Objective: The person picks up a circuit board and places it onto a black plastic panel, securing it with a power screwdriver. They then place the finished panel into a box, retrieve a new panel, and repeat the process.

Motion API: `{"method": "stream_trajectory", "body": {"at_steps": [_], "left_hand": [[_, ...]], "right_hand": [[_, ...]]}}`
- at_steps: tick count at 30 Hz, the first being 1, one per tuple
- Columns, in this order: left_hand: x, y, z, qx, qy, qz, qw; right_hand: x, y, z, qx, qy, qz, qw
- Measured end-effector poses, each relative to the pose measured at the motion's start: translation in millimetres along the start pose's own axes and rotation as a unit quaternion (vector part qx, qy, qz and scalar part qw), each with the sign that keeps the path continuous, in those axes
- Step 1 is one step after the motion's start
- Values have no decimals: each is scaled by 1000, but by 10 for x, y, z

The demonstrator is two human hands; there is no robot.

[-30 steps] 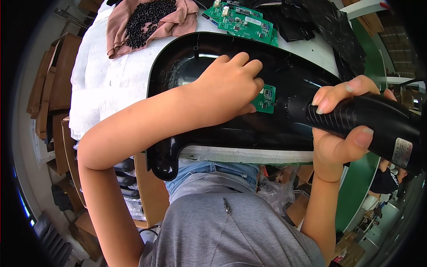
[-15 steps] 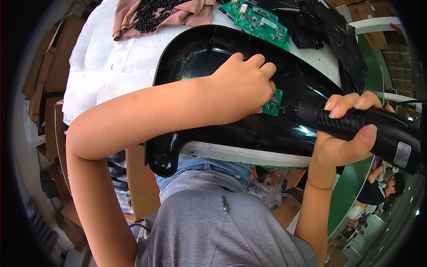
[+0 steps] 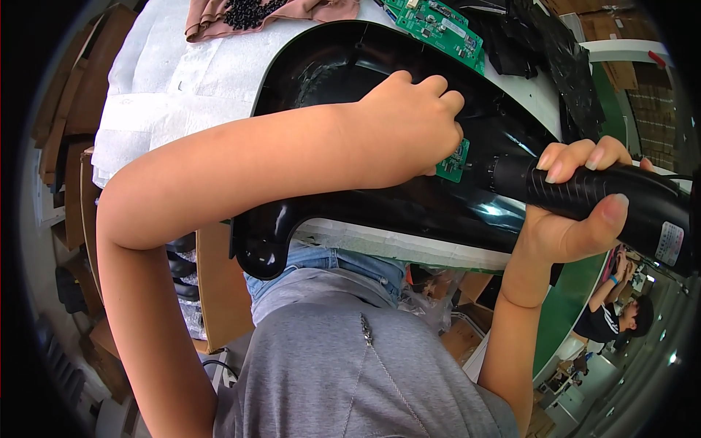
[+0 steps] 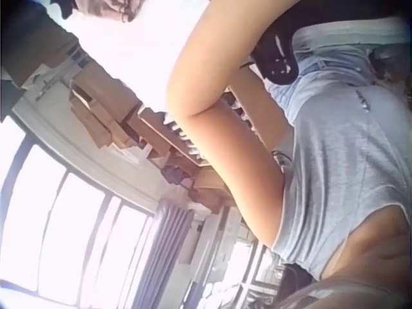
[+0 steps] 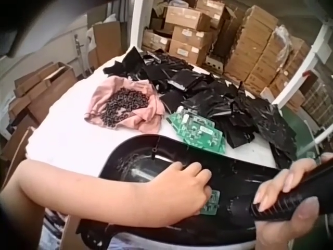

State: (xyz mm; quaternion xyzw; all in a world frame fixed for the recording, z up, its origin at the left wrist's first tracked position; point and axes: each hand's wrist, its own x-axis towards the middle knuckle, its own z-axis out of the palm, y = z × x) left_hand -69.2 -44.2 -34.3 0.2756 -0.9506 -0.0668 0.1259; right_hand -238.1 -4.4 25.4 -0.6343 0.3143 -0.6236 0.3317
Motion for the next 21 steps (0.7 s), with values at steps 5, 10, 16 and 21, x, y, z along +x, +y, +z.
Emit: {"method": "stream_trajectory", "body": {"at_steps": [5, 10, 16, 21], "left_hand": [[-2, 14, -10, -3, -16, -3, 1000], [18, -154, -183, -70, 117, 14, 991], [-155, -518, -989, 42, 184, -383, 904], [-588, -1398, -520, 147, 89, -331, 928]], "right_hand": [[-17, 9, 25, -14, 29, 2, 999], [69, -69, -5, 28, -21, -8, 999], [191, -451, -199, 50, 112, -97, 988], [287, -587, -358, 89, 130, -145, 977]]}}
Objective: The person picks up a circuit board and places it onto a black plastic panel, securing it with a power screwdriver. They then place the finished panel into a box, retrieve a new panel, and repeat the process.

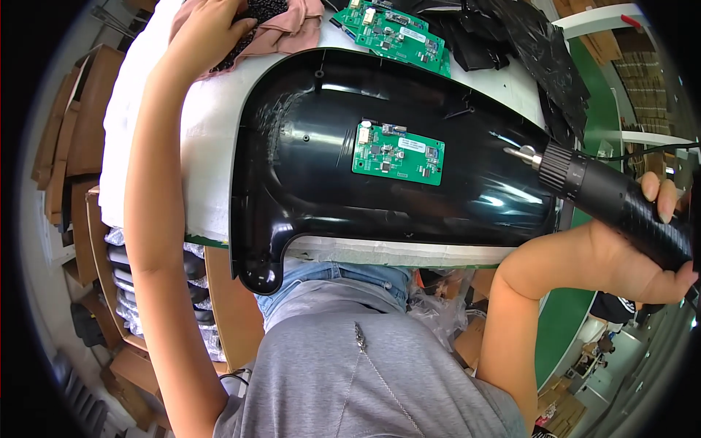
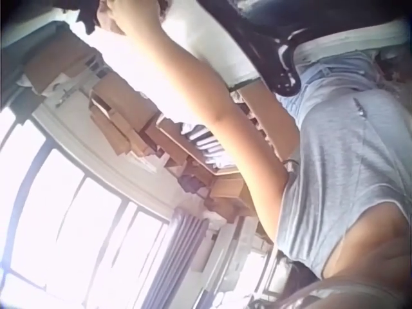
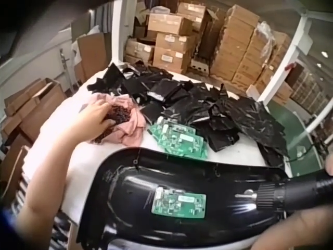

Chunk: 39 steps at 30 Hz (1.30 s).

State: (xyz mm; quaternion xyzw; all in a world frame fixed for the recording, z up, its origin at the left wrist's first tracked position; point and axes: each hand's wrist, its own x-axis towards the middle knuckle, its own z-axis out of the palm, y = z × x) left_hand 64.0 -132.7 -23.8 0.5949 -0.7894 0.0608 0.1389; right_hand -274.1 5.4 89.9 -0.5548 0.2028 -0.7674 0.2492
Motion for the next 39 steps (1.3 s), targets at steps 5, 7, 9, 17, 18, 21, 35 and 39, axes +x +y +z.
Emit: {"method": "stream_trajectory", "body": {"at_steps": [5, 7, 9, 17, 18, 21, 35, 39], "left_hand": [[80, 83, 31, -110, -28, -35, 993], [106, 360, -194, -68, -47, -55, 995], [19, 595, -563, 35, -79, -113, 990], [-49, 551, -539, -1, -14, -109, 994], [-49, 571, -541, -2, -13, -108, 994], [-74, 668, -567, -66, 24, -130, 989], [-461, 1557, -410, -706, -217, 90, 668], [-424, 1516, -330, -676, -217, 79, 699]], "right_hand": [[20, 11, -52, -19, 9, 14, 1000], [35, 33, -73, -19, 11, 21, 1000], [59, 41, -44, 7, 7, 36, 999], [23, 72, 27, 8, 22, 54, 998], [23, 67, 26, 7, 22, 52, 998], [21, 54, 24, -25, 51, 63, 996], [-82, -5, 111, 194, 72, 166, 964], [-82, 187, 13, 76, 41, 115, 990]]}}
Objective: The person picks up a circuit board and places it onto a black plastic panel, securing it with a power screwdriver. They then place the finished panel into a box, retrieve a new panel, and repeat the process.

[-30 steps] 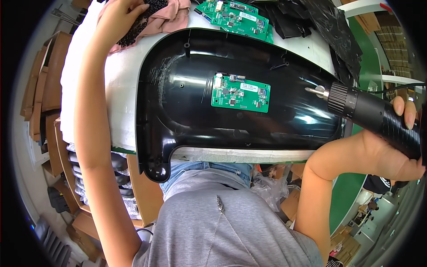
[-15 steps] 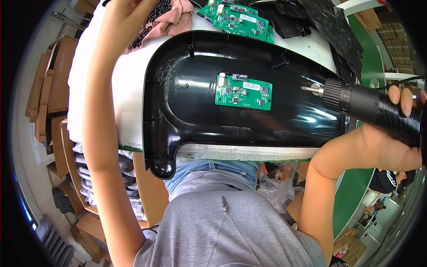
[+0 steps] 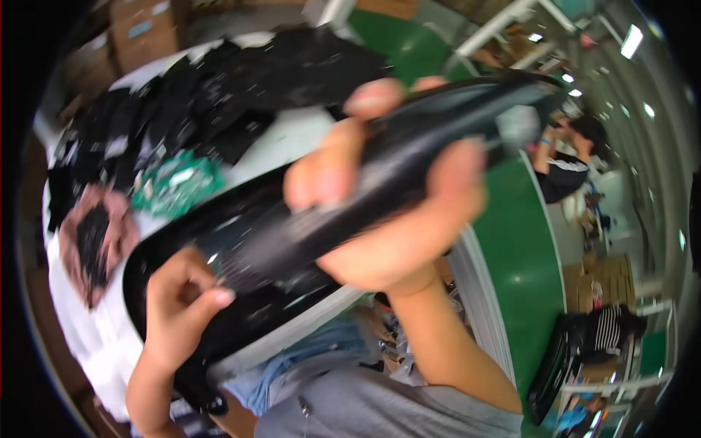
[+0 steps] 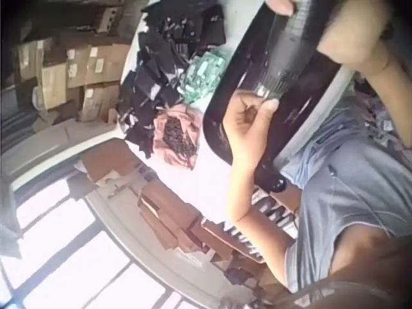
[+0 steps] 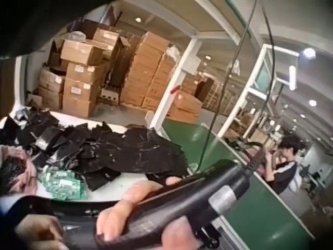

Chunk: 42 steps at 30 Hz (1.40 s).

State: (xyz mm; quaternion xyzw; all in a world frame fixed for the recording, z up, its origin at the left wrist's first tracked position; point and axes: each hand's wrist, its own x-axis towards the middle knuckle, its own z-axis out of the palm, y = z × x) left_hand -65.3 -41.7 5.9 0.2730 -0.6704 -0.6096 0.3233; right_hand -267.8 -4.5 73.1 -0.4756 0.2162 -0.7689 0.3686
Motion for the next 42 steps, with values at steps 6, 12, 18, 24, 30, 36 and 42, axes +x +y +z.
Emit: {"method": "stream_trajectory", "body": {"at_steps": [6, 12, 18, 24, 30, 36, 42], "left_hand": [[14, 52, 72, 117, 25, 43, 992], [-32, 76, 122, 269, 31, 171, 947], [-155, 274, 68, 305, 6, 92, 948], [-18, 131, -50, 264, -87, 132, 951], [82, -43, -223, 429, -88, 163, 884], [-18, -175, -299, 507, -146, 76, 846], [-35, -206, -302, 483, -151, 60, 861]], "right_hand": [[17, 89, 6, 77, 41, -22, 996], [23, 21, 160, 123, 97, -7, 988], [-28, 124, 271, 187, 125, 52, 973], [-44, 94, 149, -13, 24, 97, 995], [-59, 210, 77, -47, -38, 64, 996], [-99, 418, 103, -228, -71, -1, 971], [-62, 567, 89, -248, -35, -18, 968]]}}
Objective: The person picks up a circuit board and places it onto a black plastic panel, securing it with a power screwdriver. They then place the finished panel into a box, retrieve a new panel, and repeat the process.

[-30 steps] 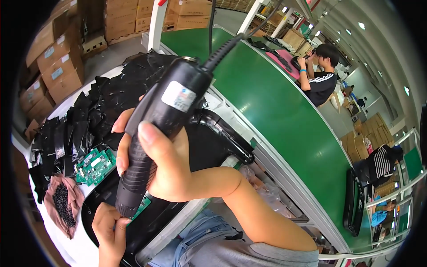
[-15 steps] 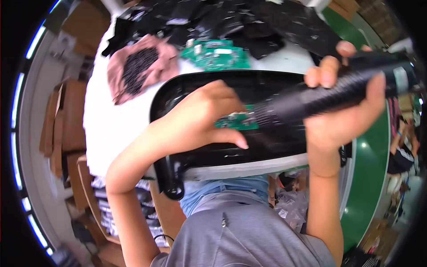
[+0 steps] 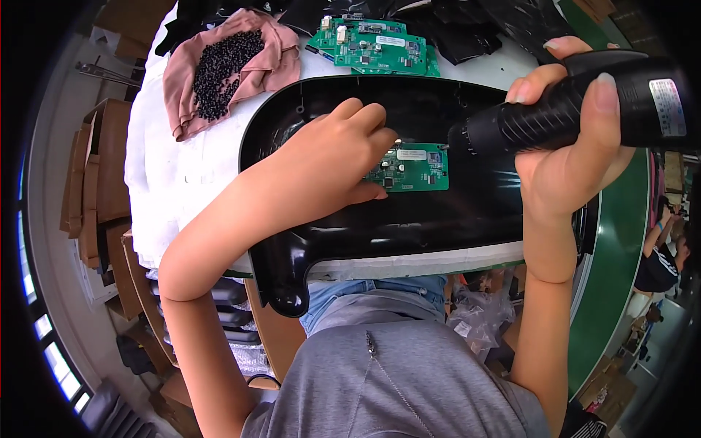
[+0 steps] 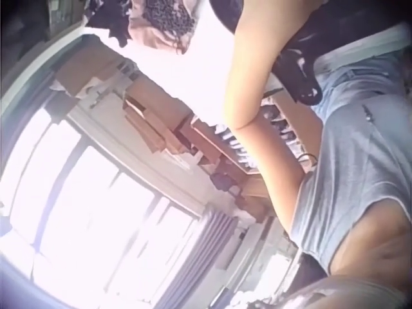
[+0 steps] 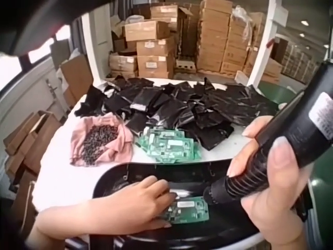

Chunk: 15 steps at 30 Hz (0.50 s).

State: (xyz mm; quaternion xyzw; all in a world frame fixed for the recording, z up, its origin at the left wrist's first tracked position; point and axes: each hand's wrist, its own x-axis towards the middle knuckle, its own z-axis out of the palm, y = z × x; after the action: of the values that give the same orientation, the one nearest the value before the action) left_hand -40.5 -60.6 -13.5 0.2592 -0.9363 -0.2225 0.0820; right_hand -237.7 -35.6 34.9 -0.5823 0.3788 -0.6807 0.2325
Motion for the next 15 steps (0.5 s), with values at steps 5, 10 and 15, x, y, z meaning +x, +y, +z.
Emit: {"method": "stream_trajectory", "body": {"at_steps": [5, 10, 15], "left_hand": [[36, 10, 5, -10, -2, 1, 1000], [18, 19, 21, -8, -2, -4, 1000], [23, 12, 38, -5, 3, 8, 1000]], "right_hand": [[7, -1, -16, 9, 4, -6, 1000], [-33, 22, 17, -19, -38, -48, 998], [-55, 34, 87, -34, -70, -86, 993]]}}
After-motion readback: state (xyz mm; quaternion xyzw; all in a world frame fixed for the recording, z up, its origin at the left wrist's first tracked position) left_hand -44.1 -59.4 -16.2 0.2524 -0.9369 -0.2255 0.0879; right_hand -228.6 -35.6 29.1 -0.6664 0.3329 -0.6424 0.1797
